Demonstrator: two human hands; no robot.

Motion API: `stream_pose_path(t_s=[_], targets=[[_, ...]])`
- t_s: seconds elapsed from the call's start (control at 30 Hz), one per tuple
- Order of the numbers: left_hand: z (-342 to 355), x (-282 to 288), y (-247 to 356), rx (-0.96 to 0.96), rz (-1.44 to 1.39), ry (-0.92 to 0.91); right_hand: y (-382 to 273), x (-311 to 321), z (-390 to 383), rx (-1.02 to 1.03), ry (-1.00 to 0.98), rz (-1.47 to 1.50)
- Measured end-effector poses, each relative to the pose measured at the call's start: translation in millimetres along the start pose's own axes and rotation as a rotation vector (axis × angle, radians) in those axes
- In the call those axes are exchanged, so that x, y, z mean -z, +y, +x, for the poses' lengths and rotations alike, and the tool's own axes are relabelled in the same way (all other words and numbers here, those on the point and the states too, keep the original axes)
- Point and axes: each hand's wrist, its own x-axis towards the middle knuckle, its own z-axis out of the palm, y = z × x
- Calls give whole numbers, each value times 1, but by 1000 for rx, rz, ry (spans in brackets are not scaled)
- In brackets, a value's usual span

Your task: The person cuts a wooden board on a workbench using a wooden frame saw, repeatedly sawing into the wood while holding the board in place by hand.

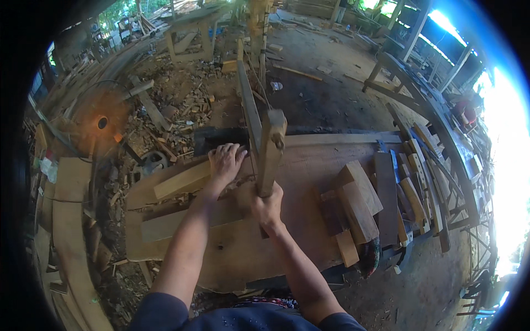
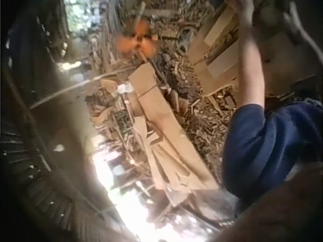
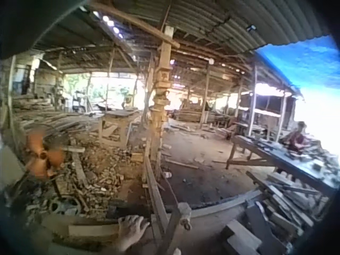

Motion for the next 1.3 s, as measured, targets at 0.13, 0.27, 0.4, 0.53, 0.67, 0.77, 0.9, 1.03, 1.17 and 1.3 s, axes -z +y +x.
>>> stream_pose_path(t_s=[0.13, 0.27, 0.4, 0.53, 0.67, 0.77, 0.9, 1.03, 1.17, 1.3], targets=[[-12, 19, -6, -100, -43, 20, 20, 23, -17, 5, 23, -51], [-18, 40, -11, -106, 2, -19, 6, 31, -34, -71, 42, 41], [-21, 59, -25, -106, -93, -36, -7, 33, -41, -124, 119, 195], [-23, 90, -12, -163, -194, -24, -1, 41, -40, -85, 92, 266], [-32, 115, 2, -160, -180, -2, 3, 47, -55, -66, 38, 155], [-50, 140, 17, -239, -62, 99, -7, 62, -77, -78, -11, 47], [-93, 157, 40, -278, -112, -159, -19, 89, -97, -99, -22, 100], [-146, 163, 72, -333, -203, -269, -32, 102, -99, -66, -57, 95], [-174, 165, 105, -159, -243, -333, -35, 111, -97, -33, -129, 28], [-199, 158, 98, -170, -169, -155, -24, 116, -96, -6, -134, 46]])
